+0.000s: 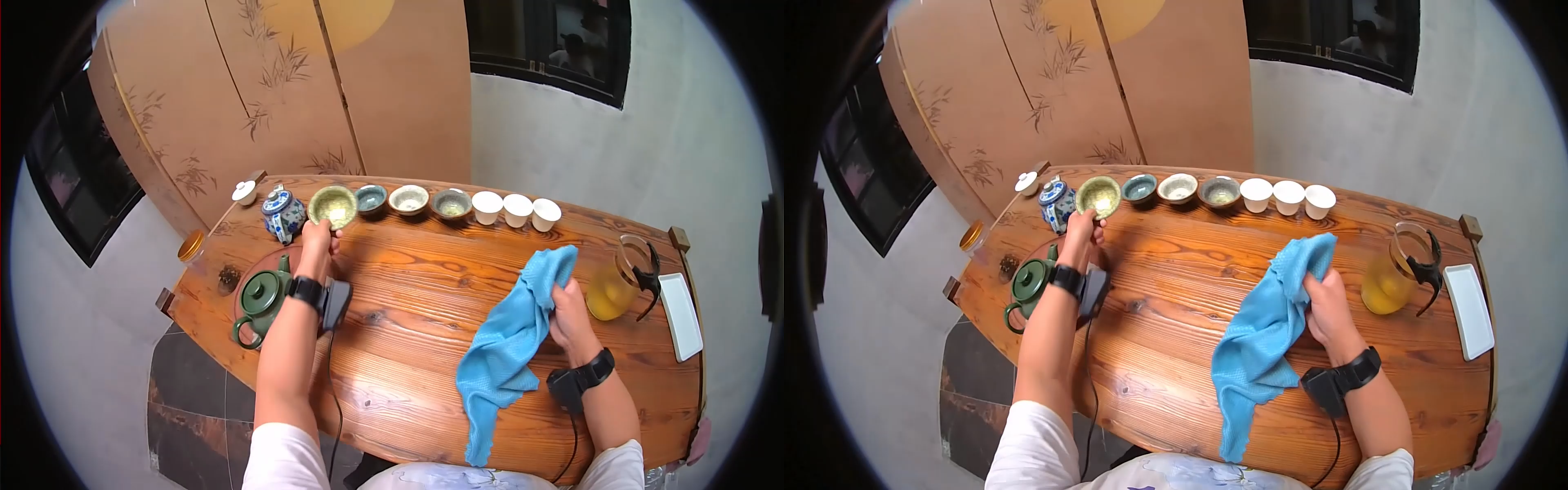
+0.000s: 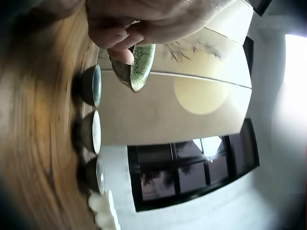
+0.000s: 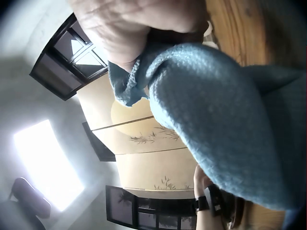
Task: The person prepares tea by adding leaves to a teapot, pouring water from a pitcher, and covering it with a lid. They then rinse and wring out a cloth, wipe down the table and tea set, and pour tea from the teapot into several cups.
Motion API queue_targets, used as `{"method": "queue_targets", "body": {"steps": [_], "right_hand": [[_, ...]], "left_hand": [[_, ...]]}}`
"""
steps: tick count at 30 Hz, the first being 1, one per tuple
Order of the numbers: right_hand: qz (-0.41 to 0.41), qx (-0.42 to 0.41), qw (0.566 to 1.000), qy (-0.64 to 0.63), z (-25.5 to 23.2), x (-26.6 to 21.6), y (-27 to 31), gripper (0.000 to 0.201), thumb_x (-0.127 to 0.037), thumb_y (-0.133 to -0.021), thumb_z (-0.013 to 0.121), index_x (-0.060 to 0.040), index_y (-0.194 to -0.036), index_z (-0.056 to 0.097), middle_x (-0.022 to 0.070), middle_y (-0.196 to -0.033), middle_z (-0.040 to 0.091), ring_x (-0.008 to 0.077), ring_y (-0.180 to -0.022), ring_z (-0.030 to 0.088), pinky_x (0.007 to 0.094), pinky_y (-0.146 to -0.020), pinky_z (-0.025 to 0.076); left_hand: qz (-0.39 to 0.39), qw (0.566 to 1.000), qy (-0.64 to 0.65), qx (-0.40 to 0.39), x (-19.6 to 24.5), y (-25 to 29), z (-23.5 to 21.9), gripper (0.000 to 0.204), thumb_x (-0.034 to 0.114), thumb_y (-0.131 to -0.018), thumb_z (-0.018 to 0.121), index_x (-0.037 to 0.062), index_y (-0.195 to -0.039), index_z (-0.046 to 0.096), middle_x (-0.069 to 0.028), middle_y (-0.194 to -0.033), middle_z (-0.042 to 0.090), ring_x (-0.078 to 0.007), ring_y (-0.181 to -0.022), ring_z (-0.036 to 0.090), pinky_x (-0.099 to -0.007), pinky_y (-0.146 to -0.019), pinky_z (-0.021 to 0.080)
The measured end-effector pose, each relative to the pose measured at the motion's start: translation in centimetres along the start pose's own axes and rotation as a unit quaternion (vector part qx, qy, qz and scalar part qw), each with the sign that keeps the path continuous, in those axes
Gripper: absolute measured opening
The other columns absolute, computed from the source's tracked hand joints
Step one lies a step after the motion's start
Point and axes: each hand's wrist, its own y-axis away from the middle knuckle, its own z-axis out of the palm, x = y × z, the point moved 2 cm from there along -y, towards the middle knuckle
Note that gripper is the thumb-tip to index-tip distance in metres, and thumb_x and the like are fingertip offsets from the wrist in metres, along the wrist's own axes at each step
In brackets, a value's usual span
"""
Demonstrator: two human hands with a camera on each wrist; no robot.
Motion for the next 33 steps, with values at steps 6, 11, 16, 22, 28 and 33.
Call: {"method": "queue_targets", "body": {"steps": [6,11,16,22,28,33], "right_hand": [[0.105,-0.109,0.988,0.032,-1.7,6.5,2.2,0.019,-0.013,-0.084,0.051,-0.0060,-0.101,0.053,0.0000,-0.086,0.056,0.0081,-0.073,0.053,0.0209,-0.062,0.045],[0.105,-0.164,0.979,0.062,-0.8,7.8,2.8,0.028,-0.003,-0.081,0.054,-0.0001,-0.109,0.049,0.0074,-0.102,0.055,0.0156,-0.093,0.052,0.0292,-0.082,0.044],[0.121,-0.193,0.971,0.068,-0.7,7.2,2.9,0.035,-0.006,-0.081,0.058,-0.0009,-0.114,0.046,0.0088,-0.107,0.054,0.0174,-0.098,0.052,0.0304,-0.085,0.043],[0.158,-0.195,0.963,0.095,-1.1,7.4,2.8,0.039,-0.008,-0.080,0.061,-0.0010,-0.116,0.045,0.0092,-0.110,0.053,0.0177,-0.100,0.051,0.0307,-0.087,0.042],[0.112,-0.218,0.962,0.125,-0.9,7.2,2.8,0.042,-0.008,-0.081,0.060,-0.0009,-0.118,0.043,0.0098,-0.112,0.052,0.0182,-0.103,0.050,0.0310,-0.089,0.041],[0.114,-0.203,0.967,0.100,-1.2,7.5,2.8,0.042,-0.007,-0.081,0.059,-0.0012,-0.119,0.042,0.0100,-0.113,0.051,0.0192,-0.103,0.049,0.0322,-0.090,0.040]], "left_hand": [[-0.074,0.992,-0.012,0.099,-1.1,-6.2,-0.8,0.017,0.010,-0.082,0.035,0.0031,-0.090,0.048,-0.0091,-0.061,0.055,-0.0128,-0.037,0.040,-0.0286,-0.035,0.034],[-0.102,0.985,0.029,0.135,-3.2,-10.5,-0.9,0.024,0.006,-0.084,0.031,0.0011,-0.097,0.050,-0.0109,-0.067,0.056,-0.0152,-0.046,0.050,-0.0292,-0.037,0.039],[-0.103,0.982,0.073,0.139,-4.8,-13.5,-1.5,0.028,0.004,-0.083,0.031,0.0039,-0.105,0.047,-0.0133,-0.086,0.057,-0.0206,-0.057,0.058,-0.0323,-0.040,0.045],[-0.092,0.987,0.102,0.078,-5.7,-14.9,-1.4,0.026,0.005,-0.082,0.034,0.0037,-0.106,0.044,-0.0117,-0.084,0.054,-0.0194,-0.061,0.056,-0.0334,-0.048,0.047],[-0.107,0.986,0.125,0.034,-6.1,-14.3,-1.4,0.041,0.033,-0.090,0.039,0.0027,-0.117,0.035,-0.0194,-0.093,0.053,-0.0279,-0.074,0.059,-0.0347,-0.055,0.051],[-0.135,0.990,0.036,0.000,-6.4,-10.5,0.3,0.071,0.062,-0.077,0.047,-0.0012,-0.110,0.040,-0.0133,-0.072,0.054,-0.0186,-0.050,0.049,-0.0323,-0.048,0.048]]}}
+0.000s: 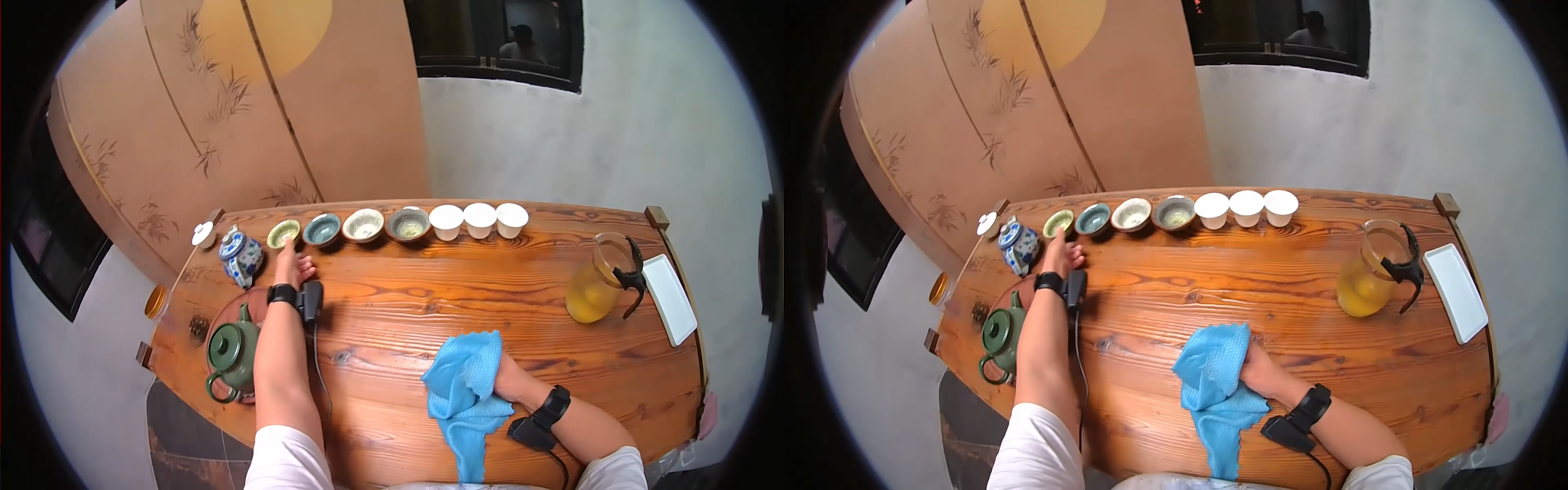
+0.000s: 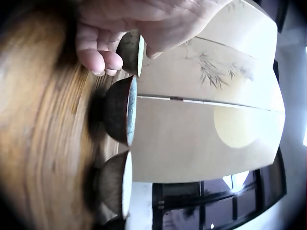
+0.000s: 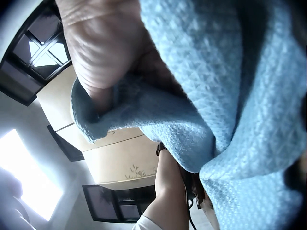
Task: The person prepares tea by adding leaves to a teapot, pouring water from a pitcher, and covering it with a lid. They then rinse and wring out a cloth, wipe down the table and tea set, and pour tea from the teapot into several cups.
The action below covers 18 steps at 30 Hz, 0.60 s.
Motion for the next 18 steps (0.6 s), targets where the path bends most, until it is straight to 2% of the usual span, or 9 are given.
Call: {"method": "queue_targets", "body": {"steps": [3,6,8,10,11,13,14,16,18], "right_hand": [[0.010,0.004,1.000,-0.016,0.2,0.0,0.0,0.042,-0.007,-0.080,0.059,-0.0011,-0.118,0.043,0.0100,-0.113,0.052,0.0194,-0.103,0.050,0.0321,-0.089,0.041],[-0.004,0.005,1.000,-0.001,0.3,-0.2,-0.1,0.039,-0.007,-0.081,0.059,-0.0006,-0.116,0.045,0.0100,-0.112,0.052,0.0191,-0.102,0.050,0.0316,-0.088,0.041],[-0.010,0.010,1.000,0.012,0.4,-0.2,-0.1,0.037,-0.007,-0.081,0.058,-0.0002,-0.115,0.046,0.0100,-0.111,0.053,0.0189,-0.102,0.050,0.0313,-0.088,0.041],[-0.005,0.010,1.000,-0.004,0.4,-0.2,-0.1,0.034,-0.008,-0.081,0.058,0.0004,-0.112,0.049,0.0099,-0.110,0.054,0.0185,-0.101,0.050,0.0307,-0.088,0.041],[-0.009,0.015,1.000,-0.006,0.5,-0.3,-0.1,0.034,-0.008,-0.081,0.058,0.0004,-0.112,0.049,0.0099,-0.110,0.054,0.0185,-0.101,0.050,0.0307,-0.088,0.041],[-0.005,0.020,1.000,0.007,0.6,-0.5,0.0,0.034,-0.007,-0.080,0.059,0.0008,-0.112,0.049,0.0099,-0.109,0.055,0.0180,-0.100,0.051,0.0304,-0.088,0.041],[-0.006,0.024,1.000,0.005,0.6,-0.6,0.0,0.034,-0.007,-0.080,0.059,0.0008,-0.112,0.049,0.0099,-0.109,0.055,0.0180,-0.100,0.051,0.0304,-0.088,0.041],[-0.001,0.019,1.000,0.004,0.6,-0.6,0.0,0.033,-0.007,-0.081,0.057,0.0010,-0.112,0.049,0.0101,-0.109,0.055,0.0179,-0.100,0.051,0.0302,-0.088,0.040],[-0.005,0.022,1.000,0.007,0.6,-0.6,-0.1,0.032,-0.007,-0.082,0.056,0.0012,-0.112,0.049,0.0101,-0.109,0.055,0.0176,-0.100,0.051,0.0301,-0.088,0.040]], "left_hand": [[0.022,0.995,-0.091,-0.025,0.8,4.0,2.7,0.061,0.061,-0.076,0.051,0.0024,-0.093,0.044,-0.0077,-0.064,0.053,-0.0138,-0.047,0.042,-0.0271,-0.042,0.037],[0.021,0.973,-0.226,-0.041,1.2,3.3,4.1,0.046,0.049,-0.079,0.055,0.0072,-0.096,0.046,-0.0060,-0.058,0.052,-0.0132,-0.043,0.040,-0.0254,-0.039,0.034],[0.026,0.970,-0.239,-0.032,1.4,2.8,4.8,0.034,0.035,-0.083,0.053,0.0069,-0.101,0.045,-0.0068,-0.059,0.053,-0.0134,-0.043,0.041,-0.0263,-0.039,0.035],[0.038,0.974,-0.223,-0.020,1.4,2.2,5.2,0.026,0.024,-0.085,0.045,0.0016,-0.097,0.049,-0.0114,-0.062,0.059,-0.0160,-0.041,0.047,-0.0283,-0.037,0.041],[0.039,0.973,-0.227,-0.025,1.4,1.7,5.3,0.026,0.024,-0.085,0.045,0.0016,-0.097,0.049,-0.0114,-0.062,0.059,-0.0160,-0.041,0.047,-0.0283,-0.037,0.041],[-0.005,0.990,-0.135,-0.033,1.2,0.2,5.1,0.023,0.014,-0.084,0.036,0.0008,-0.100,0.047,-0.0131,-0.069,0.060,-0.0184,-0.047,0.055,-0.0290,-0.038,0.043],[0.008,0.991,-0.134,-0.012,1.4,0.1,5.2,0.025,0.009,-0.083,0.031,0.0003,-0.101,0.046,-0.0134,-0.074,0.059,-0.0208,-0.055,0.060,-0.0301,-0.039,0.044],[0.040,0.987,-0.156,-0.007,1.7,0.2,4.6,0.024,0.012,-0.085,0.033,-0.0002,-0.102,0.045,-0.0133,-0.076,0.057,-0.0228,-0.059,0.062,-0.0312,-0.039,0.045],[0.085,0.981,-0.167,0.040,2.6,0.9,4.1,0.024,0.018,-0.086,0.039,-0.0025,-0.093,0.049,-0.0130,-0.066,0.056,-0.0212,-0.050,0.058,-0.0312,-0.036,0.043]]}}
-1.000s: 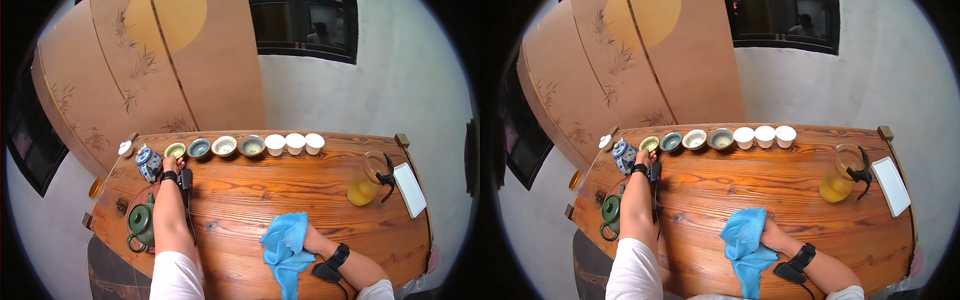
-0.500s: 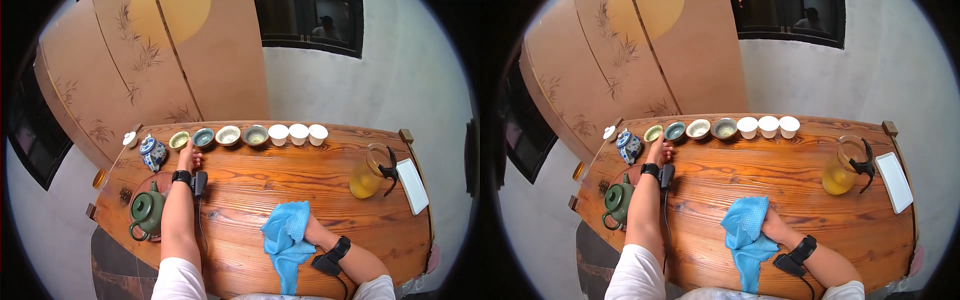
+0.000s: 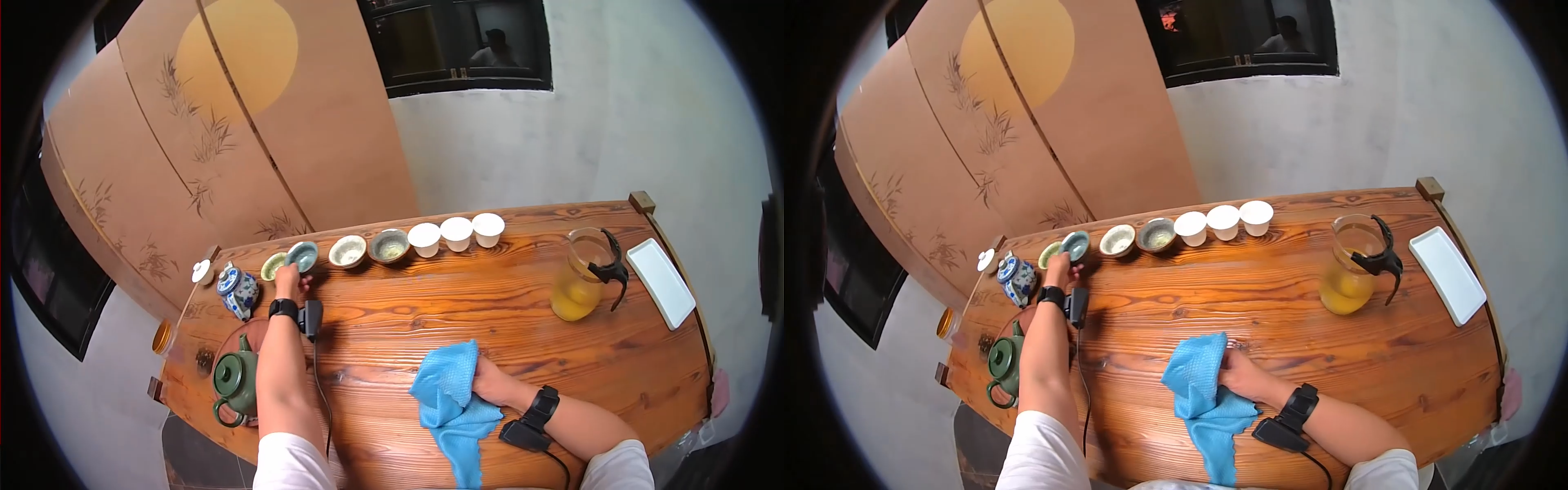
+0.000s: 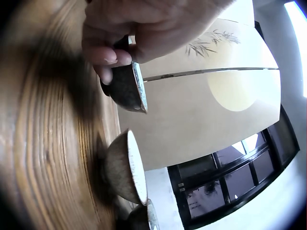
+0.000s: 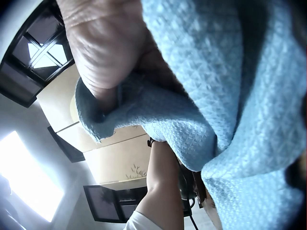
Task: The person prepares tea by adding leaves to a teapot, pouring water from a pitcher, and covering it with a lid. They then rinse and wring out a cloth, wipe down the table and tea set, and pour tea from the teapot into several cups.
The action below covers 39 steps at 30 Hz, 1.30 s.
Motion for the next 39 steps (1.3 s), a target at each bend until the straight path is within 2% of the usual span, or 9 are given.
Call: {"method": "queue_targets", "body": {"steps": [6,10,21,24,26,27,30,35,39], "right_hand": [[-0.020,0.005,1.000,0.018,0.5,-0.6,-0.2,0.029,-0.010,-0.085,0.053,0.0025,-0.111,0.050,0.0096,-0.107,0.056,0.0165,-0.097,0.052,0.0291,-0.087,0.041],[-0.028,-0.026,0.999,-0.010,0.6,-0.1,-0.4,0.027,-0.016,-0.087,0.052,0.0008,-0.109,0.052,0.0070,-0.105,0.056,0.0132,-0.094,0.051,0.0273,-0.083,0.042],[-0.044,-0.025,0.997,-0.054,0.7,0.7,-0.9,0.027,-0.017,-0.086,0.053,-0.0006,-0.107,0.053,0.0050,-0.099,0.057,0.0104,-0.086,0.052,0.0250,-0.076,0.044],[-0.023,-0.021,0.998,-0.056,0.6,0.5,-0.9,0.029,-0.021,-0.086,0.054,0.0023,-0.103,0.056,0.0084,-0.095,0.060,0.0131,-0.085,0.053,0.0271,-0.078,0.043],[-0.036,-0.026,0.997,-0.061,0.5,0.2,-0.7,0.030,-0.023,-0.086,0.054,0.0025,-0.101,0.057,0.0084,-0.093,0.061,0.0128,-0.083,0.054,0.0267,-0.076,0.043],[-0.033,-0.027,0.998,-0.051,0.5,-0.1,-0.5,0.030,-0.024,-0.086,0.053,0.0021,-0.100,0.058,0.0085,-0.093,0.061,0.0130,-0.083,0.055,0.0266,-0.076,0.043],[-0.034,-0.047,0.997,-0.055,0.5,-0.1,-0.5,0.033,-0.029,-0.086,0.053,0.0007,-0.098,0.060,0.0087,-0.093,0.061,0.0134,-0.083,0.055,0.0260,-0.074,0.043],[-0.031,-0.044,0.997,-0.058,0.6,-0.2,-0.5,0.032,-0.029,-0.086,0.052,-0.0002,-0.098,0.059,0.0077,-0.092,0.061,0.0132,-0.083,0.055,0.0257,-0.074,0.042],[-0.037,-0.042,0.998,-0.039,0.5,-0.5,-0.4,0.030,-0.027,-0.086,0.051,-0.0010,-0.099,0.058,0.0070,-0.090,0.061,0.0121,-0.082,0.054,0.0254,-0.072,0.042]], "left_hand": [[0.097,0.991,-0.071,-0.055,7.1,6.6,0.5,0.019,0.013,-0.081,0.043,-0.0037,-0.078,0.051,-0.0111,-0.054,0.052,-0.0137,-0.033,0.037,-0.0283,-0.029,0.031],[0.087,0.953,-0.057,-0.283,10.9,12.8,6.6,0.015,0.012,-0.080,0.045,0.0002,-0.087,0.050,-0.0048,-0.056,0.047,-0.0069,-0.034,0.030,-0.0229,-0.030,0.027],[0.180,0.857,-0.156,-0.457,16.0,30.3,22.8,0.024,0.014,-0.076,0.047,0.0010,-0.095,0.056,-0.0028,-0.054,0.045,-0.0084,-0.042,0.040,-0.0232,-0.035,0.031],[0.318,0.830,-0.254,-0.382,16.8,32.2,25.0,0.026,0.013,-0.073,0.049,0.0011,-0.095,0.056,-0.0102,-0.055,0.052,-0.0168,-0.044,0.050,-0.0306,-0.037,0.038],[0.639,0.696,-0.244,-0.220,17.0,33.3,26.4,0.028,0.010,-0.072,0.050,-0.0015,-0.097,0.055,-0.0166,-0.057,0.054,-0.0238,-0.044,0.052,-0.0346,-0.040,0.042],[0.661,0.669,-0.289,-0.180,16.9,33.8,27.0,0.027,0.010,-0.070,0.051,0.0001,-0.096,0.053,-0.0189,-0.062,0.056,-0.0342,-0.048,0.054,-0.0408,-0.045,0.045],[0.727,0.591,-0.324,-0.129,16.6,36.3,27.7,0.024,0.009,-0.069,0.052,0.0009,-0.092,0.051,-0.0170,-0.061,0.057,-0.0351,-0.049,0.054,-0.0418,-0.044,0.045],[0.819,0.440,-0.366,-0.029,15.0,38.8,27.7,0.033,0.008,-0.069,0.055,0.0026,-0.101,0.047,-0.0080,-0.056,0.051,-0.0224,-0.045,0.055,-0.0325,-0.037,0.043],[0.837,0.417,-0.354,-0.002,14.6,39.7,27.1,0.036,0.008,-0.069,0.056,0.0028,-0.104,0.047,-0.0064,-0.059,0.049,-0.0209,-0.048,0.056,-0.0316,-0.039,0.043]]}}
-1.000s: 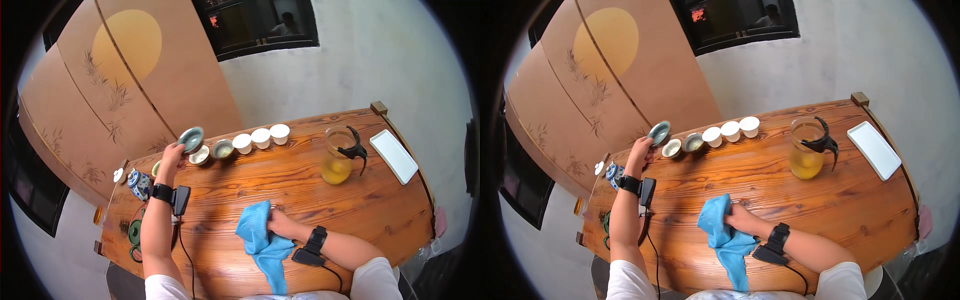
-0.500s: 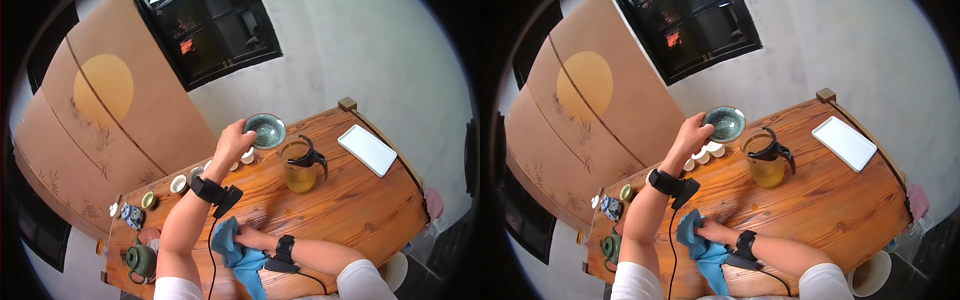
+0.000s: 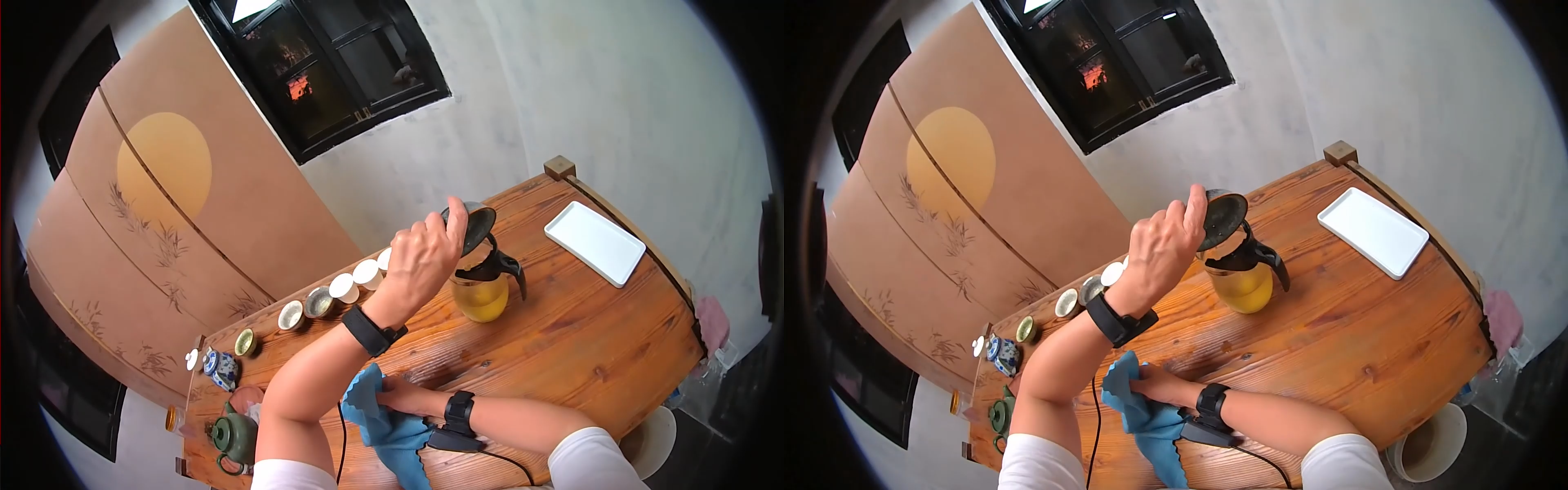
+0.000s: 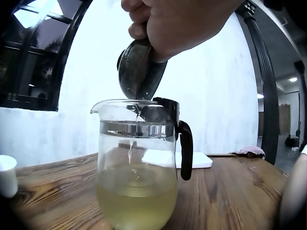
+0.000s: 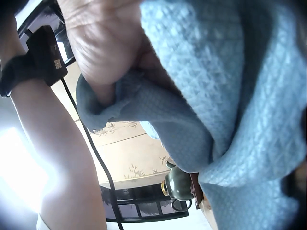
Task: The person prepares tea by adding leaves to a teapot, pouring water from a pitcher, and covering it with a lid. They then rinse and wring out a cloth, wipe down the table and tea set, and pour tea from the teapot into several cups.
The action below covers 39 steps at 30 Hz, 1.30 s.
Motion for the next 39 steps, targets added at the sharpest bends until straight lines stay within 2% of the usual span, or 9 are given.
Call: {"method": "queue_targets", "body": {"steps": [5,9,16,23,27,29,33,37,39], "right_hand": [[0.087,0.040,0.975,-0.202,-1.0,1.1,-0.4,0.026,-0.022,-0.086,0.053,-0.0054,-0.106,0.052,0.0042,-0.093,0.060,0.0136,-0.084,0.059,0.0264,-0.073,0.049],[-0.008,0.014,0.943,-0.332,-2.1,1.2,-0.7,0.030,-0.029,-0.085,0.053,-0.0075,-0.106,0.052,0.0060,-0.097,0.059,0.0173,-0.087,0.058,0.0316,-0.080,0.048],[-0.051,-0.001,0.897,-0.440,-4.1,0.2,-1.1,0.059,-0.037,-0.059,0.077,-0.0124,-0.107,0.052,0.0030,-0.106,0.057,0.0183,-0.098,0.053,0.0352,-0.093,0.039],[-0.060,0.106,0.992,-0.015,-1.2,-2.1,-0.3,0.029,-0.010,-0.080,0.060,-0.0007,-0.106,0.054,0.0048,-0.097,0.061,0.0107,-0.084,0.056,0.0259,-0.077,0.045],[-0.139,0.116,0.916,0.357,-0.3,-5.5,1.3,0.031,0.004,-0.067,0.057,-0.0015,-0.098,0.058,0.0129,-0.087,0.063,0.0187,-0.077,0.063,0.0282,-0.070,0.049],[-0.298,0.080,0.793,0.525,0.8,-6.2,1.7,0.035,0.007,-0.064,0.055,-0.0012,-0.099,0.058,0.0163,-0.092,0.061,0.0271,-0.082,0.062,0.0330,-0.071,0.050],[-0.374,0.071,0.735,0.561,1.7,-6.2,2.0,0.036,0.008,-0.062,0.054,0.0016,-0.098,0.057,0.0176,-0.093,0.061,0.0320,-0.084,0.059,0.0354,-0.071,0.050],[-0.287,0.151,0.833,0.448,1.9,-4.9,1.7,0.030,0.006,-0.068,0.054,0.0019,-0.097,0.057,0.0138,-0.090,0.063,0.0256,-0.082,0.062,0.0309,-0.071,0.049],[-0.196,0.230,0.946,0.115,1.5,-1.8,0.8,0.021,0.002,-0.076,0.054,0.0011,-0.097,0.058,0.0066,-0.087,0.063,0.0145,-0.079,0.059,0.0262,-0.071,0.046]], "left_hand": [[-0.128,0.987,0.101,-0.010,-2.3,1.4,0.2,0.035,0.008,-0.071,0.054,0.0041,-0.105,0.048,-0.0112,-0.061,0.055,-0.0253,-0.054,0.058,-0.0341,-0.043,0.043],[-0.427,0.811,0.390,-0.090,-6.6,6.1,-1.7,0.028,0.013,-0.076,0.046,0.0005,-0.101,0.050,-0.0176,-0.059,0.056,-0.0271,-0.055,0.059,-0.0360,-0.055,0.046],[-0.493,0.820,0.272,-0.104,-7.0,20.8,-6.6,0.024,0.006,-0.076,0.048,0.0014,-0.099,0.051,-0.0173,-0.063,0.054,-0.0268,-0.054,0.057,-0.0345,-0.050,0.043],[-0.430,0.830,0.331,-0.130,0.1,24.3,-8.4,0.034,0.008,-0.076,0.053,0.0041,-0.109,0.044,-0.0200,-0.065,0.057,-0.0368,-0.057,0.057,-0.0413,-0.050,0.045],[-0.359,0.867,0.289,-0.190,0.2,23.9,-9.6,0.026,0.007,-0.071,0.058,0.0039,-0.091,0.043,-0.0178,-0.059,0.053,-0.0358,-0.053,0.055,-0.0431,-0.046,0.043],[-0.332,0.882,0.279,-0.187,-0.1,23.8,-9.9,0.025,0.005,-0.068,0.058,0.0036,-0.086,0.041,-0.0172,-0.058,0.052,-0.0347,-0.053,0.054,-0.0427,-0.045,0.042],[-0.310,0.890,0.263,-0.206,0.1,24.2,-10.0,0.023,-0.001,-0.068,0.054,0.0020,-0.087,0.041,-0.0184,-0.062,0.053,-0.0353,-0.055,0.054,-0.0421,-0.047,0.043],[-0.378,0.859,0.320,-0.131,-0.4,24.1,-9.6,0.020,-0.003,-0.072,0.050,0.0001,-0.091,0.042,-0.0211,-0.067,0.053,-0.0365,-0.058,0.055,-0.0419,-0.047,0.043],[-0.404,0.846,0.332,-0.103,-0.5,23.8,-8.7,0.020,-0.001,-0.076,0.050,-0.0004,-0.094,0.041,-0.0222,-0.068,0.054,-0.0375,-0.059,0.055,-0.0414,-0.047,0.043]]}}
